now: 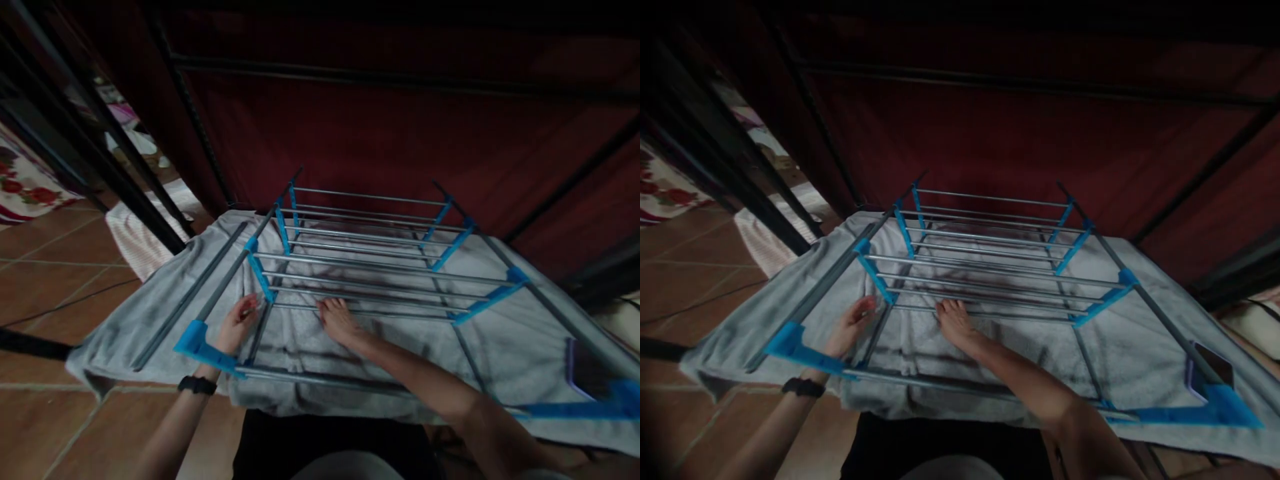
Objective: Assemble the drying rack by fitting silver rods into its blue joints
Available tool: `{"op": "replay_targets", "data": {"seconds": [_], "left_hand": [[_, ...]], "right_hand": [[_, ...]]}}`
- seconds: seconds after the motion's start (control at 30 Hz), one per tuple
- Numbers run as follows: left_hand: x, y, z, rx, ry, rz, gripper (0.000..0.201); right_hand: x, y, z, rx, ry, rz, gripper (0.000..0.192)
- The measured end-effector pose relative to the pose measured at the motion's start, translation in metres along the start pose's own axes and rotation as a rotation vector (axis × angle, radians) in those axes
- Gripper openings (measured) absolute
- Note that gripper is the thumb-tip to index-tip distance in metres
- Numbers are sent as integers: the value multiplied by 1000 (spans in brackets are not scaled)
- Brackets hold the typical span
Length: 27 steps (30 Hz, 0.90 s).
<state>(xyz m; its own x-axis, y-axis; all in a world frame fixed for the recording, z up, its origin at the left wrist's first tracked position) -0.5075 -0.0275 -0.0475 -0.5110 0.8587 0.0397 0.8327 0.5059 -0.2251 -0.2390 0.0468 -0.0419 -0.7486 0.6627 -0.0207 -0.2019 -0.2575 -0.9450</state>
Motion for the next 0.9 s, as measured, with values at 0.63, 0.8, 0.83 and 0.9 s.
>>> {"op": "replay_targets", "data": {"seconds": [0.63, 0.8, 0.83, 0.9], "left_hand": [[27, 48, 12, 221, 203, 69, 21], [24, 49, 10, 200, 233, 51, 22], [24, 49, 10, 193, 238, 52, 21], [24, 49, 11, 185, 239, 49, 20]], "right_hand": [[38, 26, -3, 138, 66, 190, 42], [38, 21, -2, 130, 83, 200, 39], [38, 21, -2, 123, 81, 202, 39], [38, 22, -3, 119, 77, 207, 38]]}}
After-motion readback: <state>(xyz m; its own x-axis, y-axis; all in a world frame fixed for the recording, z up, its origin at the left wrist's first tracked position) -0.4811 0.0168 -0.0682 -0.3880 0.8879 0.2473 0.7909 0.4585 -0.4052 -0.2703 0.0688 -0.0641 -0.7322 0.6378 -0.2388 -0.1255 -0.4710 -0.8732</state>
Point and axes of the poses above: each hand's wrist, its own x-axis towards the middle knuckle, its own y-axis out of the palm, z = x × y, the point moved 9 cm from there along x, towards the middle knuckle, and after that the axes turned 5 degrees about x, right-handed, at the moved point
